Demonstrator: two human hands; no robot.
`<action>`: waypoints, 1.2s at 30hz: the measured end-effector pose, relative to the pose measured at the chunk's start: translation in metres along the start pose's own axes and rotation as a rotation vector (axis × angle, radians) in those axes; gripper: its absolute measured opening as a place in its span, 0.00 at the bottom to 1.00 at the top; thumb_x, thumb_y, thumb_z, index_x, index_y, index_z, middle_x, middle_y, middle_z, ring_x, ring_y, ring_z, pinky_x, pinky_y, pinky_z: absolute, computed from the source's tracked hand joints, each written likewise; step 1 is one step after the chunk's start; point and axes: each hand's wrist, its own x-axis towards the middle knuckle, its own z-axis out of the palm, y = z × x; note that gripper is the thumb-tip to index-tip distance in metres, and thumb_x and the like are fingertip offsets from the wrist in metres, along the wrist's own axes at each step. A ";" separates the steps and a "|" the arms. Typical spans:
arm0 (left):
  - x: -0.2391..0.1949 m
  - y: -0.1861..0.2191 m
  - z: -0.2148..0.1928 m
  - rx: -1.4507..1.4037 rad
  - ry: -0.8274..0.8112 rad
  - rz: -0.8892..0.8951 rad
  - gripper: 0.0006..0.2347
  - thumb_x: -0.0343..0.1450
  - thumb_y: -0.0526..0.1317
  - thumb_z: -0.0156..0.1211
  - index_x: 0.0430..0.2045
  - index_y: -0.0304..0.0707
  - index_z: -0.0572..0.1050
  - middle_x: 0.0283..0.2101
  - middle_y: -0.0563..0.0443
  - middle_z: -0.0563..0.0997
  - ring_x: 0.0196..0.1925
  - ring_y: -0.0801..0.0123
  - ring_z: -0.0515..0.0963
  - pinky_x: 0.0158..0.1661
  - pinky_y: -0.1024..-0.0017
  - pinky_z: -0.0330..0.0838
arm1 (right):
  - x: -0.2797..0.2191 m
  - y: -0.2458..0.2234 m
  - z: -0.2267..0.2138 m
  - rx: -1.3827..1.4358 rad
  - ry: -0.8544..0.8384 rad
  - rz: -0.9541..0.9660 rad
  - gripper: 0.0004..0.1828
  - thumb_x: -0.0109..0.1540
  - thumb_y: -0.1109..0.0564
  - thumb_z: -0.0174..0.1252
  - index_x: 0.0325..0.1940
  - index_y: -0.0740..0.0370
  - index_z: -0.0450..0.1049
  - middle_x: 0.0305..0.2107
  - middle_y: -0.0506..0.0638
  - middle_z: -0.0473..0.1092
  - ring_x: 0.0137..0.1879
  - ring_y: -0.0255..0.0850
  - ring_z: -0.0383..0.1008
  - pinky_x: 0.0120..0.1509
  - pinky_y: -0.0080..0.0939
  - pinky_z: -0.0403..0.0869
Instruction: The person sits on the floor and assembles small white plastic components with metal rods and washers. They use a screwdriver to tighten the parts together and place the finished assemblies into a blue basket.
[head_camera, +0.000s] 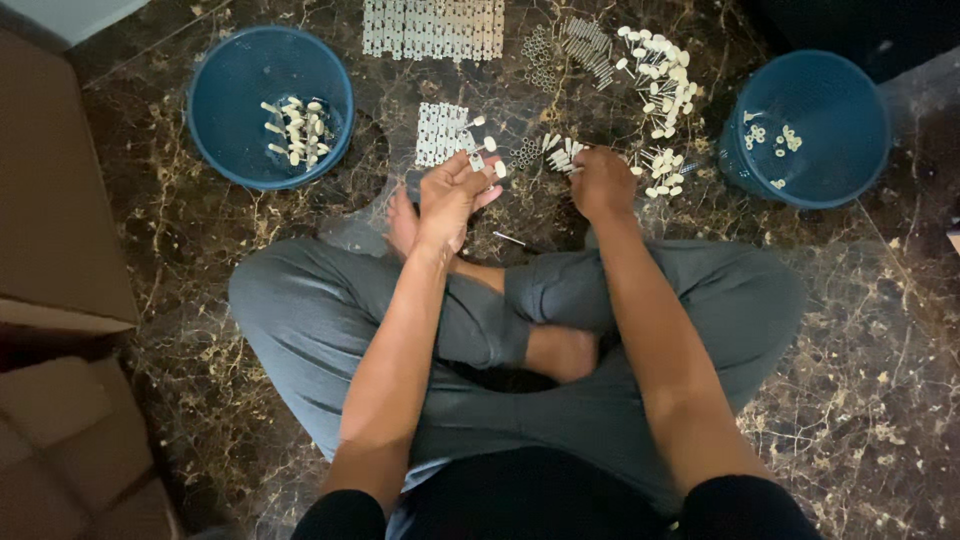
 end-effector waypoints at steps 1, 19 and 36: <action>0.000 -0.001 0.000 0.004 -0.001 0.000 0.23 0.69 0.26 0.63 0.59 0.16 0.66 0.50 0.26 0.80 0.47 0.50 0.86 0.45 0.56 0.85 | -0.001 -0.003 -0.003 -0.034 -0.010 0.019 0.08 0.66 0.60 0.66 0.50 0.60 0.81 0.37 0.59 0.76 0.46 0.66 0.80 0.45 0.69 0.81; 0.011 -0.017 -0.013 -0.063 -0.040 -0.090 0.21 0.74 0.32 0.54 0.61 0.16 0.62 0.51 0.20 0.79 0.50 0.39 0.83 0.47 0.45 0.82 | 0.006 -0.015 0.012 -0.144 0.034 -0.126 0.05 0.70 0.60 0.60 0.41 0.62 0.79 0.32 0.57 0.71 0.34 0.58 0.76 0.37 0.63 0.81; 0.010 -0.012 -0.011 0.012 -0.075 -0.068 0.15 0.73 0.34 0.57 0.54 0.27 0.74 0.48 0.33 0.83 0.46 0.54 0.87 0.41 0.60 0.86 | -0.006 -0.037 0.011 -0.219 0.036 -0.356 0.09 0.72 0.54 0.58 0.40 0.58 0.72 0.37 0.52 0.62 0.33 0.52 0.72 0.33 0.54 0.71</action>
